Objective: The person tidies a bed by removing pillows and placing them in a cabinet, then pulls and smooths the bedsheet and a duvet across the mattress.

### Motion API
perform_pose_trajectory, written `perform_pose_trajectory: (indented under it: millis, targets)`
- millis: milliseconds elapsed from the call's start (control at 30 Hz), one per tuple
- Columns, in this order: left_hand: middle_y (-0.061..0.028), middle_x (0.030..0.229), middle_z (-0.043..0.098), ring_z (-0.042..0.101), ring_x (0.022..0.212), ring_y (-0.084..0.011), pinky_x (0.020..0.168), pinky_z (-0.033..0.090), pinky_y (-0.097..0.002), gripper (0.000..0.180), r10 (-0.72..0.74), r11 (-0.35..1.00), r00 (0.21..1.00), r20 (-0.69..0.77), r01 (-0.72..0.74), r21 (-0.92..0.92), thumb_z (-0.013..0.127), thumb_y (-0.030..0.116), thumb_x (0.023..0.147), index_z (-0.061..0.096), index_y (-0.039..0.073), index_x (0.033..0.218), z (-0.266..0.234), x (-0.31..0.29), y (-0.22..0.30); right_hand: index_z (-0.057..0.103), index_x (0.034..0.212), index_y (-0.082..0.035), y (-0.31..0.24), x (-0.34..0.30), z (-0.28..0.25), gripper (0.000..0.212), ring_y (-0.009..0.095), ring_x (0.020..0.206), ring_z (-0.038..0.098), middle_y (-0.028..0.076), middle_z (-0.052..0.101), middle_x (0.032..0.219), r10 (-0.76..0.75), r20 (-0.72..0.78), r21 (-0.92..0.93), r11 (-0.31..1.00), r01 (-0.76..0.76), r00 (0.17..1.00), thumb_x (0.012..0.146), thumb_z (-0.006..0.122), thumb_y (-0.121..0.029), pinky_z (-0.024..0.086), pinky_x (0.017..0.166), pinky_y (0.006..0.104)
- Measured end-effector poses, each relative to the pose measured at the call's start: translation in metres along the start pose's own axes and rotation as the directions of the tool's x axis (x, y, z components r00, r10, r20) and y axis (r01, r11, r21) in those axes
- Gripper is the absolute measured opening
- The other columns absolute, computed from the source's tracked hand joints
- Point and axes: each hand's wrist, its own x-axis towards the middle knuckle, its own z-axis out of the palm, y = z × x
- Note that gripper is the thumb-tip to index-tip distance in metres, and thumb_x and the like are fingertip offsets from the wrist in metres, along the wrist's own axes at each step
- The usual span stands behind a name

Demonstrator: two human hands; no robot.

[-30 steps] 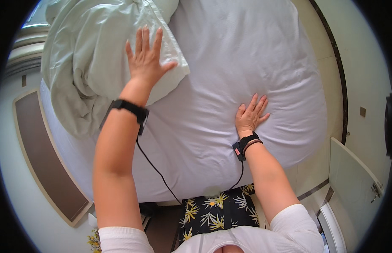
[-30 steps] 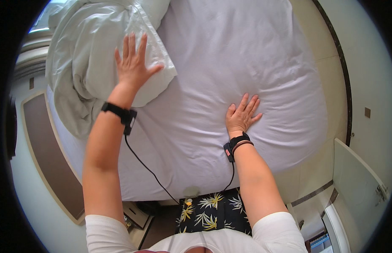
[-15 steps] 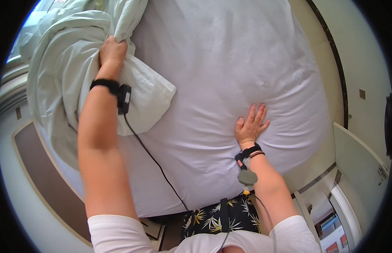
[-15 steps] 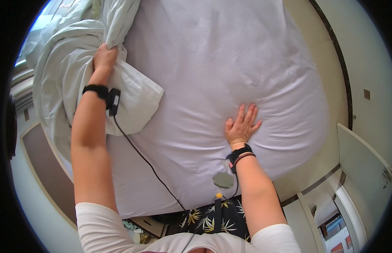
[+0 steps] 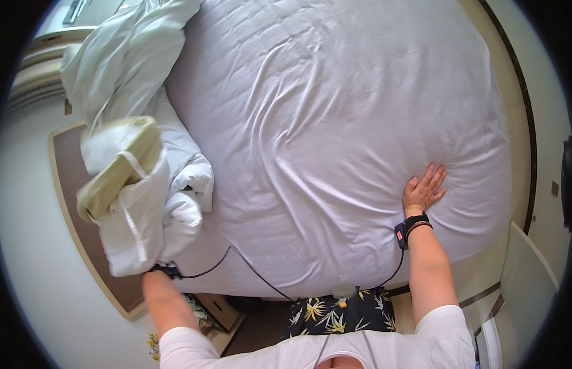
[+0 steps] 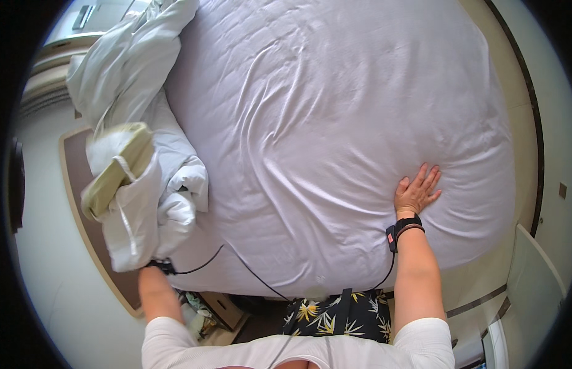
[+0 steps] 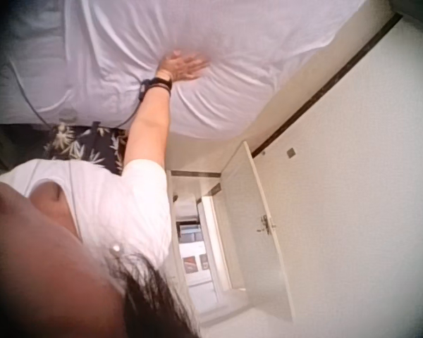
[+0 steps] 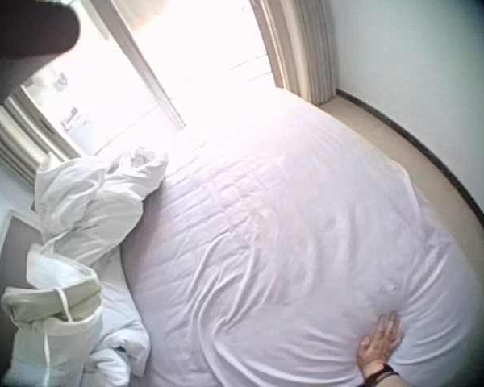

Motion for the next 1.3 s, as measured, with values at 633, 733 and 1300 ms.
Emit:
perform_pose_trajectory:
  millis: [633, 733, 1300]
  targets:
    - [-0.0258, 0.131, 0.015, 0.011, 0.124, -0.0358, 0.095, 0.013, -0.0502, 0.067, 0.093, 0.788, 0.992, -0.079, -0.122, -0.603, 0.033, 0.046, 0.082, 0.019, -0.002, 0.127, 0.132, -0.179, 0.422, 0.021, 0.129, -0.01, -0.004, 0.003, 0.003, 0.062, 0.029, 0.126, 0.01, 0.014, 0.012, 0.136, -0.012, -0.015, -0.047, 0.999, 0.012, 1.0, 0.074, 0.038, -0.03, 0.006, 0.095, 0.0551]
    - [-0.0163, 0.133, 0.019, 0.014, 0.124, -0.0304, 0.095, 0.013, -0.0504, 0.06, 0.502, 0.697, 0.825, -0.258, -0.563, -0.445, 0.032, 0.046, 0.082, 0.025, 0.006, 0.127, 0.089, -0.161, 0.496, 0.022, 0.129, -0.009, -0.005, 0.002, 0.002, 0.062, 0.031, 0.126, 0.01, 0.016, 0.012, 0.136, 0.002, -0.013, -0.013, 1.0, -0.002, 1.0, 0.073, 0.038, -0.029, 0.006, 0.094, 0.0557]
    - [-0.0161, 0.126, 0.034, 0.03, 0.117, -0.0291, 0.092, 0.027, -0.041, 0.054, 0.657, 0.722, 0.469, -0.59, -0.616, 0.314, 0.045, 0.037, 0.082, 0.033, 0.005, 0.124, 0.155, -0.098, 0.389, 0.025, 0.128, -0.012, -0.018, -0.002, 0.009, 0.065, 0.031, 0.125, 0.012, 0.016, 0.015, 0.135, -0.042, 0.12, 0.092, 0.995, 0.031, 0.992, 0.07, 0.044, -0.036, 0.009, 0.092, 0.0571]
